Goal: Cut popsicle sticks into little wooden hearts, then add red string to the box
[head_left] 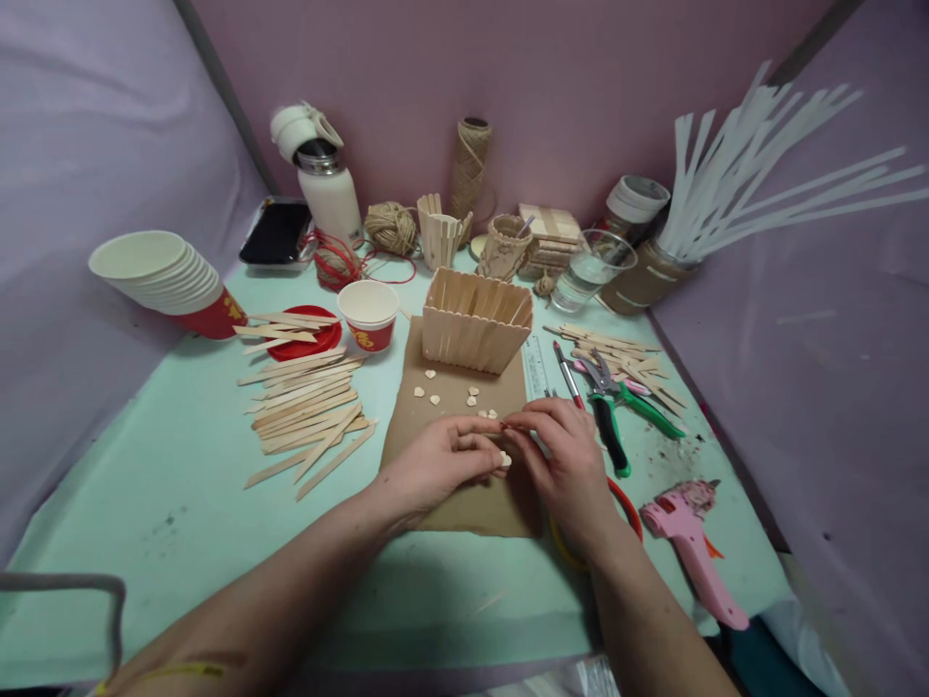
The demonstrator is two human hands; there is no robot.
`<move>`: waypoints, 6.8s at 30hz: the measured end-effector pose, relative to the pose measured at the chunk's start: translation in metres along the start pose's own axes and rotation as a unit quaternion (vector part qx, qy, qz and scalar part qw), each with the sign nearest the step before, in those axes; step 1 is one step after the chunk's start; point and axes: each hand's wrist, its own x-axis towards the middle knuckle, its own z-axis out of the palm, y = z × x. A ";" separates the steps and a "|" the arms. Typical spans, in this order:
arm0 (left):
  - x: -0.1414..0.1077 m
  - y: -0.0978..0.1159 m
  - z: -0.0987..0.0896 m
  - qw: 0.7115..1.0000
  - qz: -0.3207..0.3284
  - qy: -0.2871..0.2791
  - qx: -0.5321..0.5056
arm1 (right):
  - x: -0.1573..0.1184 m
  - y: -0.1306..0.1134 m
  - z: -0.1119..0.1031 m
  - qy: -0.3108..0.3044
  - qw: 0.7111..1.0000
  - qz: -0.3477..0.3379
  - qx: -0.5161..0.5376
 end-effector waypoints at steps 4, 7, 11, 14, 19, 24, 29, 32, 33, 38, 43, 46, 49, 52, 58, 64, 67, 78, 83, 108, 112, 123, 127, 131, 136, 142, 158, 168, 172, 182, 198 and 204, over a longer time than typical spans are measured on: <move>-0.001 0.000 -0.001 1.000 -0.011 -0.008 -0.015 | 0.000 0.001 0.001 0.007 1.000 0.007 0.019; -0.001 0.001 -0.001 0.999 -0.027 -0.007 -0.031 | -0.001 0.000 0.000 0.014 0.997 0.035 0.066; 0.000 0.001 -0.002 0.999 -0.022 0.005 -0.030 | -0.001 0.000 -0.002 0.038 0.982 0.101 0.155; 0.000 0.001 -0.002 0.999 0.025 0.026 -0.009 | -0.001 0.001 -0.001 0.038 0.973 0.123 0.192; -0.001 0.000 0.000 0.996 0.064 0.053 0.044 | 0.000 0.001 0.002 0.045 0.978 0.114 0.167; 0.001 -0.004 -0.001 0.997 0.047 0.049 0.043 | -0.002 0.000 0.003 0.045 0.983 0.098 0.151; 0.001 -0.004 0.000 0.999 0.028 0.042 0.012 | -0.003 0.000 0.005 0.038 0.987 0.068 0.143; 0.000 -0.003 0.000 0.999 0.013 0.045 -0.008 | -0.004 0.000 0.004 0.033 0.986 0.066 0.149; 0.000 -0.003 0.000 0.999 0.011 0.046 -0.013 | -0.004 0.000 0.003 0.033 0.985 0.069 0.155; 0.001 -0.003 -0.002 0.998 0.006 0.054 -0.026 | -0.004 -0.003 -0.002 0.031 0.976 0.092 0.193; 0.001 -0.001 -0.002 0.998 0.004 0.058 -0.035 | -0.003 -0.005 -0.003 0.012 0.973 0.096 0.210; 0.001 0.000 -0.001 0.998 0.006 0.061 -0.030 | -0.004 -0.004 -0.002 0.009 0.976 0.090 0.197; 0.000 0.000 0.000 0.998 0.004 0.067 -0.021 | -0.005 -0.003 -0.001 0.008 0.984 0.066 0.164; 0.000 0.000 0.000 0.997 0.004 0.074 0.004 | -0.006 -0.001 -0.001 -0.003 0.992 0.026 0.123; -0.001 0.001 0.000 0.991 0.020 0.075 0.110 | -0.006 0.003 0.001 -0.019 0.998 -0.020 0.060; -0.002 0.002 0.000 0.983 0.039 0.078 0.164 | -0.005 0.001 0.002 -0.021 0.998 -0.022 0.062; -0.002 0.002 0.001 0.978 0.066 0.095 0.173 | -0.005 -0.004 0.001 -0.005 0.989 0.046 0.141; -0.008 -0.002 0.005 0.951 0.189 0.121 0.214 | -0.004 -0.013 0.009 -0.019 0.848 0.299 0.436; -0.011 -0.003 0.006 0.934 0.222 0.139 0.244 | -0.008 -0.011 0.013 -0.014 0.815 0.322 0.481; -0.013 -0.010 0.005 0.902 0.263 0.160 0.305 | -0.006 -0.015 0.012 0.021 0.901 0.210 0.379; -0.012 -0.010 0.005 0.899 0.268 0.176 0.299 | -0.006 -0.017 0.010 0.022 0.915 0.195 0.352; -0.009 -0.009 0.005 0.927 0.223 0.188 0.237 | -0.007 -0.015 0.012 0.025 0.933 0.174 0.313; -0.006 -0.010 0.004 0.950 0.198 0.169 0.170 | -0.006 -0.016 0.012 0.022 0.932 0.179 0.313; -0.004 -0.007 0.003 0.967 0.165 0.153 0.124 | -0.007 -0.016 0.012 0.010 0.933 0.190 0.306; -0.004 -0.002 0.004 0.976 0.120 0.155 0.095 | -0.008 -0.015 0.014 0.008 0.938 0.186 0.292; -0.003 -0.004 0.004 0.981 0.101 0.156 0.057 | -0.009 -0.015 0.015 0.024 0.952 0.160 0.258; 0.000 -0.004 0.004 0.988 0.087 0.126 -0.031 | -0.006 -0.014 0.013 -0.016 0.912 0.240 0.332; 0.002 -0.007 0.002 0.985 0.109 0.137 0.003 | -0.007 -0.015 0.014 0.000 0.940 0.186 0.286; 0.001 -0.006 0.003 0.982 0.127 0.141 0.024 | -0.006 -0.016 0.014 0.001 0.942 0.179 0.283; 0.002 -0.006 0.002 0.981 0.127 0.144 0.032 | -0.007 -0.015 0.014 -0.006 0.932 0.198 0.303; 0.000 -0.013 0.003 0.960 0.181 0.129 0.169 | -0.007 -0.013 0.011 -0.038 0.880 0.305 0.363; -0.001 -0.012 0.003 0.963 0.178 0.122 0.164 | -0.005 -0.010 0.012 -0.037 0.836 0.362 0.411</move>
